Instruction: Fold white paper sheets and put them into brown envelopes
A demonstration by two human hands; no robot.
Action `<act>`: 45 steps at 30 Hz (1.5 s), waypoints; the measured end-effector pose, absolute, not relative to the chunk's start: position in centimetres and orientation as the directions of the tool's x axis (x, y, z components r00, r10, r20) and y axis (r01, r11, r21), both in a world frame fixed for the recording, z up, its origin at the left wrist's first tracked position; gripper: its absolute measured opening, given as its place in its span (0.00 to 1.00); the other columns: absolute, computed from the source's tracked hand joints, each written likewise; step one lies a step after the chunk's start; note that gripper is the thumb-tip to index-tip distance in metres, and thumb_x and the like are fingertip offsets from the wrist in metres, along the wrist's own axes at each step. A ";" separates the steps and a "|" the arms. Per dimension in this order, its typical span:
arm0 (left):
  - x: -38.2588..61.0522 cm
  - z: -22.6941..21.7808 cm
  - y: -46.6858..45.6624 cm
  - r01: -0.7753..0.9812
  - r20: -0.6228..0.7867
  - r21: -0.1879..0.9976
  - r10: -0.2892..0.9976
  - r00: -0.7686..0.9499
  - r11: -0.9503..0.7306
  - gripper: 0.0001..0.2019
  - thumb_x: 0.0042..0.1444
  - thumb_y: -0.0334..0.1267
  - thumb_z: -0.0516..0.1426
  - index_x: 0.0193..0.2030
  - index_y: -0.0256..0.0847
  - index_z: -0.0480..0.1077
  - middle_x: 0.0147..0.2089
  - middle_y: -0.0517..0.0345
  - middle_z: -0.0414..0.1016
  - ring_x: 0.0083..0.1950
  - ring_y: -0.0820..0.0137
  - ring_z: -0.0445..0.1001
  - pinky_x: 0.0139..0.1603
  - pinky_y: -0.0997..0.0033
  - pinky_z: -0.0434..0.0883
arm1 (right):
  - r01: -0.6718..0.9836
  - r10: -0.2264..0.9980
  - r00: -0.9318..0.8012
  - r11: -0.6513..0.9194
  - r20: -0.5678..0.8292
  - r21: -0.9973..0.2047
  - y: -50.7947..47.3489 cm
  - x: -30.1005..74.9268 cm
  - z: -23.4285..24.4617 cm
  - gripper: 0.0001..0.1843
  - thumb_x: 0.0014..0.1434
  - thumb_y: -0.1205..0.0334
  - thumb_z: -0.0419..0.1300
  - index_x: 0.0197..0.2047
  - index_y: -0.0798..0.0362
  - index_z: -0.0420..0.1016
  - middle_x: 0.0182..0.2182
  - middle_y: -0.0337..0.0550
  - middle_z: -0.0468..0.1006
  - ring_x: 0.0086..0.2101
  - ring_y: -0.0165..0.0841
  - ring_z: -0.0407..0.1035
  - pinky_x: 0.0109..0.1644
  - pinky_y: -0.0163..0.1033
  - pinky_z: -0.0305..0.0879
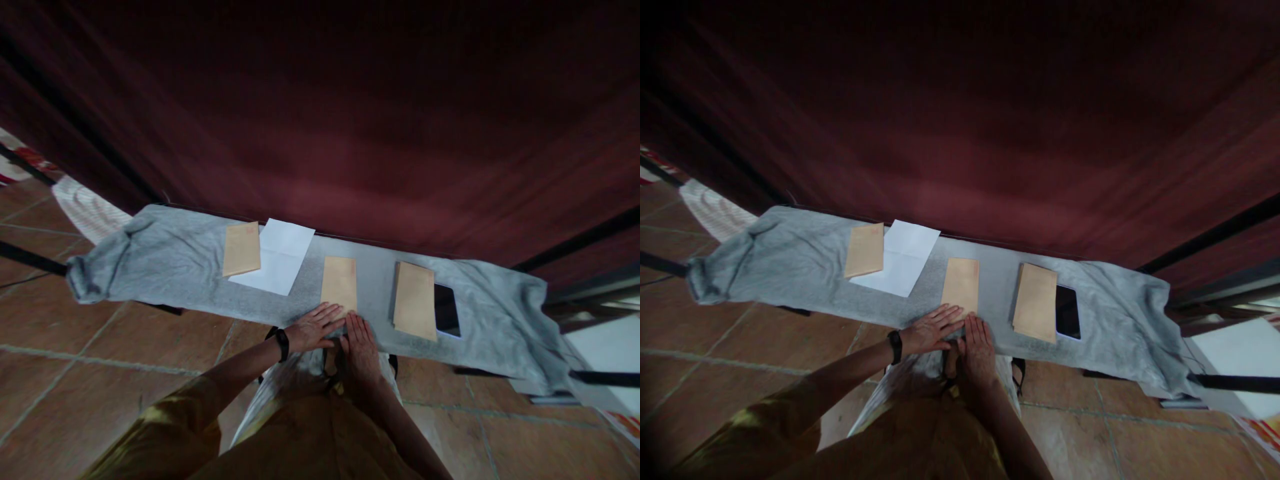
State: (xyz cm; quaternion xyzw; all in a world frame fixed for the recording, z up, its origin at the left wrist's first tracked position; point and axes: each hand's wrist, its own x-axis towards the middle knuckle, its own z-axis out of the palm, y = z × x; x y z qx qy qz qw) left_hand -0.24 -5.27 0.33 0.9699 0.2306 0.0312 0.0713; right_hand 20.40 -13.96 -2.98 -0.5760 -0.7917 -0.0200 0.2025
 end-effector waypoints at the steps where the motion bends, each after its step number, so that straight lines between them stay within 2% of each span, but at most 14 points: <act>1: -0.4 0.3 -5.3 0.446 0.026 0.152 0.455 0.890 -0.882 0.36 0.66 0.53 0.54 0.75 0.44 0.47 0.78 0.46 0.44 0.79 0.59 0.39 0.77 0.51 0.43 | 0.923 0.904 -0.252 0.332 0.344 -0.196 -14.0 20.6 -3.1 0.28 0.71 0.63 0.47 0.71 0.63 0.57 0.68 0.58 0.62 0.68 0.42 0.55 0.69 0.54 0.55; 8: -2.9 0.3 -6.1 0.477 0.061 0.146 0.489 0.870 -0.867 0.36 0.68 0.53 0.52 0.76 0.42 0.44 0.78 0.47 0.45 0.78 0.61 0.42 0.76 0.56 0.47 | 0.939 0.914 -0.210 0.288 0.347 -0.190 -14.2 21.7 -3.6 0.29 0.70 0.63 0.50 0.72 0.59 0.55 0.66 0.56 0.66 0.65 0.40 0.60 0.70 0.55 0.55; 13: -3.8 -0.4 -6.6 0.509 0.059 0.125 0.519 0.853 -0.852 0.36 0.68 0.51 0.52 0.76 0.43 0.43 0.78 0.49 0.47 0.78 0.61 0.46 0.75 0.56 0.51 | 0.934 0.909 -0.165 0.269 0.383 -0.237 -13.8 21.2 -3.5 0.27 0.70 0.62 0.49 0.70 0.59 0.60 0.64 0.56 0.69 0.64 0.43 0.62 0.68 0.58 0.58; 20: -3.4 -1.0 -7.1 0.538 0.121 0.076 0.544 0.831 -0.839 0.33 0.67 0.48 0.54 0.74 0.39 0.50 0.76 0.45 0.52 0.77 0.59 0.49 0.74 0.54 0.55 | 0.921 0.885 -0.205 0.319 0.418 -0.223 -12.8 18.5 -3.6 0.29 0.69 0.61 0.50 0.71 0.61 0.58 0.66 0.56 0.66 0.66 0.41 0.59 0.69 0.54 0.58; 24: -3.9 -1.1 -7.4 0.564 0.134 0.113 0.575 0.807 -0.818 0.30 0.68 0.48 0.52 0.73 0.40 0.53 0.75 0.46 0.55 0.76 0.61 0.53 0.73 0.55 0.59 | 0.926 0.876 -0.196 0.313 0.441 -0.211 -13.4 18.8 -4.0 0.31 0.69 0.60 0.50 0.71 0.63 0.56 0.67 0.58 0.65 0.66 0.42 0.58 0.68 0.55 0.58; 29: -1.9 -1.4 -6.2 0.643 0.182 0.181 0.668 0.722 -0.744 0.24 0.70 0.46 0.48 0.70 0.41 0.59 0.70 0.48 0.65 0.72 0.62 0.62 0.71 0.53 0.62 | 0.930 0.871 -0.189 0.307 0.453 -0.204 -13.9 19.2 -4.3 0.31 0.69 0.61 0.49 0.72 0.63 0.55 0.67 0.60 0.64 0.66 0.44 0.59 0.68 0.58 0.58; 34: 2.8 -1.6 -3.2 0.679 0.172 0.172 0.700 0.693 -0.714 0.30 0.71 0.52 0.43 0.73 0.37 0.53 0.74 0.44 0.57 0.75 0.61 0.54 0.73 0.52 0.56 | 0.942 0.882 -0.188 0.287 0.432 -0.174 -13.7 19.0 -4.8 0.31 0.68 0.61 0.52 0.71 0.64 0.57 0.67 0.59 0.65 0.67 0.42 0.57 0.70 0.55 0.55; 38: 5.3 -2.2 -0.1 0.707 0.137 0.170 0.727 0.673 -0.687 0.31 0.71 0.51 0.40 0.74 0.34 0.51 0.75 0.42 0.53 0.77 0.61 0.50 0.75 0.51 0.50 | 0.940 0.885 -0.205 0.298 0.417 -0.169 -13.7 19.2 -4.8 0.30 0.68 0.63 0.50 0.71 0.64 0.57 0.67 0.57 0.65 0.67 0.42 0.57 0.70 0.54 0.56; 45: 7.1 -3.3 3.8 0.739 0.177 0.173 0.759 0.627 -0.651 0.32 0.70 0.51 0.42 0.76 0.39 0.47 0.75 0.45 0.55 0.77 0.59 0.47 0.75 0.46 0.46 | 0.939 0.885 -0.203 0.298 0.419 -0.174 -14.1 19.1 -4.3 0.34 0.68 0.63 0.51 0.74 0.63 0.50 0.68 0.59 0.62 0.67 0.45 0.56 0.70 0.59 0.57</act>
